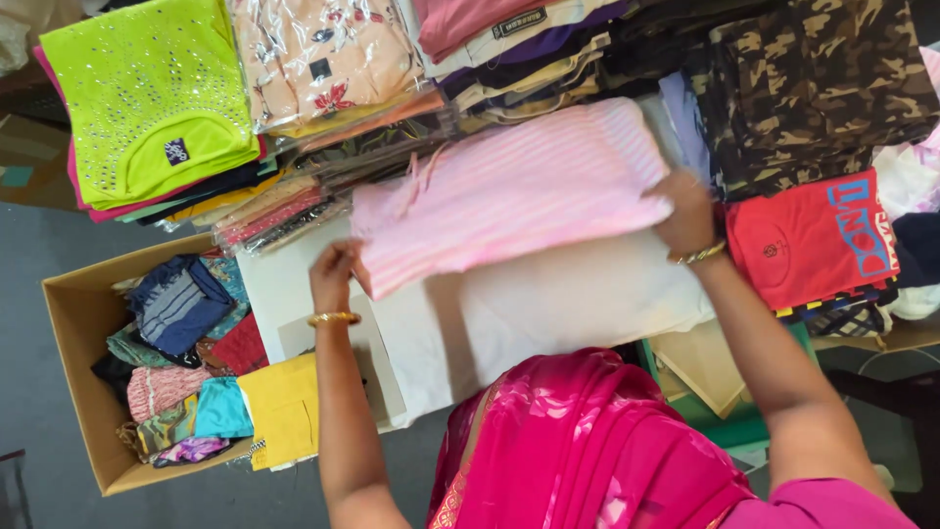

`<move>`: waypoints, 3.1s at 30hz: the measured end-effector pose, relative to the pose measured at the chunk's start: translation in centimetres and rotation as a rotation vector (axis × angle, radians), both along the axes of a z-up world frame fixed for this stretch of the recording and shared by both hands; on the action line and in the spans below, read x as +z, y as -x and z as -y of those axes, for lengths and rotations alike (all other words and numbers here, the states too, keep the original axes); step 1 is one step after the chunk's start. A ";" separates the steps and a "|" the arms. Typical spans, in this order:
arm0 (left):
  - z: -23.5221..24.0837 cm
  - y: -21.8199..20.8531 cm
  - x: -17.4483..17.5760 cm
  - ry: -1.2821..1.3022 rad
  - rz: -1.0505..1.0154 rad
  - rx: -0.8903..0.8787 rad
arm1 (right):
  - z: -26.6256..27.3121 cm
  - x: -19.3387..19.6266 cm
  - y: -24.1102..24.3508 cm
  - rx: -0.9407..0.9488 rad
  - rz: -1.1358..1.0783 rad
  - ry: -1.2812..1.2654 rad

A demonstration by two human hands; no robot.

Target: The person folds a lime green t-shirt and a pink striped top on a white table. They smooth the fabric, fold the sleeves and sides, and stack the finished items on a pile of other folded clothes.

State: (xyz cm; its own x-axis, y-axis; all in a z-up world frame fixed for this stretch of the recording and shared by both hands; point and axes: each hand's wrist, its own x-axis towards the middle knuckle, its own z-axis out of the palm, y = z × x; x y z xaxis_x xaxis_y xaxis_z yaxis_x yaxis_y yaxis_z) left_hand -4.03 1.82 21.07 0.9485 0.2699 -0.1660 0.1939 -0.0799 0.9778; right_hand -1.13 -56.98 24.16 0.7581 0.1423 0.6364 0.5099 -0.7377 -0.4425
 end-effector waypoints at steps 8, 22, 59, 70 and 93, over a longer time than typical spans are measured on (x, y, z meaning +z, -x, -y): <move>1.0 9.3 -20.2 0.054 -0.295 0.156 | -0.4 -11.8 9.1 0.093 -0.624 0.340; 2.5 15.5 -14.9 0.060 -0.559 0.011 | 3.4 -15.4 12.1 0.148 -0.770 0.404; 10.8 11.6 -20.7 -1.258 -0.074 -0.304 | -3.0 -17.0 3.9 -0.079 -0.504 0.421; 6.0 9.0 -15.8 -0.868 -0.323 0.116 | -2.4 -17.4 3.9 -0.373 -0.547 0.364; 8.7 10.9 -13.4 -1.105 -0.307 0.114 | -5.2 -13.2 3.7 -0.120 -0.616 0.178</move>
State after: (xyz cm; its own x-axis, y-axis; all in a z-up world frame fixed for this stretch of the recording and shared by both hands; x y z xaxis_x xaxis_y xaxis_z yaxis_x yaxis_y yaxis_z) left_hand -14.94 -6.87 7.64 0.8698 0.4934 -0.0050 0.4726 -0.8303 0.2952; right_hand -4.84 -51.83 10.99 0.9938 0.0970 0.0551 0.1116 -0.8626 -0.4934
